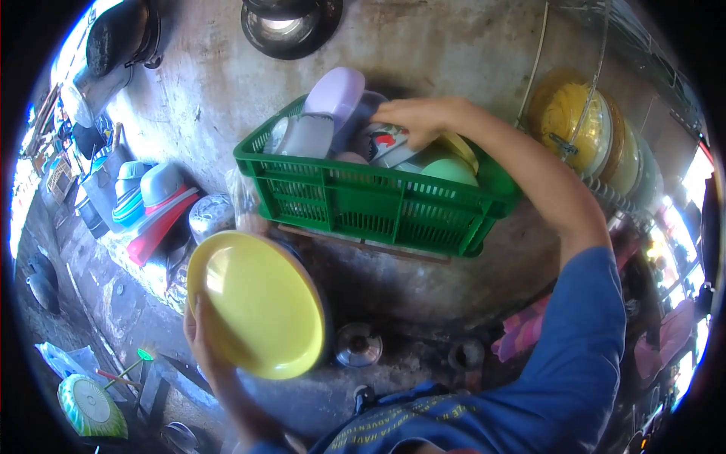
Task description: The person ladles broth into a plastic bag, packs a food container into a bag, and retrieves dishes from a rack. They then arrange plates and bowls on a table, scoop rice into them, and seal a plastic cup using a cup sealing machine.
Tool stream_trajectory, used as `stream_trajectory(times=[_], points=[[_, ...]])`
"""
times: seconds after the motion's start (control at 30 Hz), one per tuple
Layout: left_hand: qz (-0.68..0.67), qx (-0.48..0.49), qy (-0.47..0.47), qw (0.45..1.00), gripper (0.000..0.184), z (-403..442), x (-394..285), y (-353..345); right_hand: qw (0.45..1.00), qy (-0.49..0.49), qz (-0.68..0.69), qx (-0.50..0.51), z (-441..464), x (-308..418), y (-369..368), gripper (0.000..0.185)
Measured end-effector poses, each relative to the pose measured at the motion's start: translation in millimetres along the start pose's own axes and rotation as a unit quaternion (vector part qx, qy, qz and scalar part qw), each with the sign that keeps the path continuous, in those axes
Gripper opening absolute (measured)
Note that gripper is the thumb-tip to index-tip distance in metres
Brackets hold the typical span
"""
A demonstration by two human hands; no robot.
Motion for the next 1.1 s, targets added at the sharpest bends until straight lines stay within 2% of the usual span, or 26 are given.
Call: stream_trajectory(times=[0.07,0.13,0.17,0.23,0.27,0.33,0.47,0.53,0.6,0.63,0.67,0.73,0.77,0.8,0.83,0.87,0.9,0.93,0.97,1.0,1.03,1.07,1.1], points=[[0.002,-0.002,-0.003,1.000,0.037,-4,4,-4,1.000,-0.003,-0.012,-0.007,-1,2,0,0.074],[0.025,0.036,0.013,0.999,0.034,-7,10,-5,0.997,0.024,0.006,-0.071,-3,4,0,0.062],[0.039,0.031,0.018,0.999,0.034,-9,13,-8,0.997,0.024,0.006,-0.071,-2,4,-2,0.062],[0.042,0.035,0.041,0.998,0.036,-14,19,-17,0.985,0.030,-0.024,-0.170,-3,3,-1,0.057],[0.047,0.040,0.064,0.996,0.037,-15,22,-20,0.985,0.027,-0.023,-0.170,-3,2,0,0.057],[0.078,0.036,0.090,0.992,0.041,-15,32,-22,0.965,0.005,-0.031,-0.261,-4,2,8,0.054],[0.002,0.101,0.121,0.987,0.049,-20,50,-43,0.933,-0.009,-0.054,-0.356,-28,8,29,0.044],[-0.091,0.090,0.111,0.986,0.054,-24,53,-58,0.922,-0.026,-0.059,-0.381,-53,11,36,0.043],[-0.093,0.126,0.105,0.982,0.057,-26,61,-62,0.874,-0.035,-0.007,-0.484,-79,27,43,0.039],[-0.160,0.133,0.089,0.974,0.057,-26,69,-65,0.849,-0.048,0.017,-0.526,-94,34,45,0.034],[-0.229,0.143,0.074,0.960,0.057,-26,76,-70,0.848,-0.057,0.014,-0.527,-107,51,48,0.034],[-0.085,0.231,-0.012,0.969,0.053,-31,66,-91,0.769,-0.146,0.118,-0.611,-145,83,52,0.033],[-0.124,0.260,-0.040,0.957,0.052,-31,64,-103,0.735,-0.130,0.158,-0.646,-161,92,49,0.031],[-0.166,0.291,-0.064,0.940,0.052,-32,64,-116,0.726,-0.153,0.193,-0.642,-182,110,46,0.030],[-0.251,0.363,-0.094,0.892,0.051,-30,72,-123,0.711,-0.144,0.262,-0.636,-199,130,41,0.030],[-0.342,0.383,-0.077,0.855,0.018,-44,59,-139,0.713,-0.167,0.302,-0.611,-218,155,38,0.030],[-0.356,0.365,-0.040,0.859,0.015,-60,49,-153,0.747,-0.132,0.268,-0.594,-232,164,28,0.033],[-0.367,0.343,-0.005,0.865,0.013,-76,41,-167,0.782,-0.129,0.245,-0.558,-248,182,21,0.036],[-0.371,0.359,0.003,0.856,0.013,-82,56,-181,0.795,-0.144,0.270,-0.524,-256,195,8,0.040],[-0.200,0.268,-0.030,0.942,0.020,-84,85,-195,0.806,-0.143,0.257,-0.513,-264,208,-2,0.040],[-0.018,0.161,-0.065,0.985,0.027,-90,100,-202,0.812,-0.170,0.288,-0.479,-272,218,-13,0.042],[-0.023,0.167,-0.063,0.984,0.027,-101,102,-205,0.811,-0.174,0.295,-0.474,-277,223,-24,0.027],[0.007,0.210,-0.094,0.973,0.027,-113,104,-204,0.810,-0.193,0.308,-0.461,-284,222,-34,0.027]])
Point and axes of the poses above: each hand's wrist, its own z-axis towards the middle knuckle, its own y-axis out of the back of the hand, x = y × z, the point moved 2 cm from there along z, towards the middle knuckle
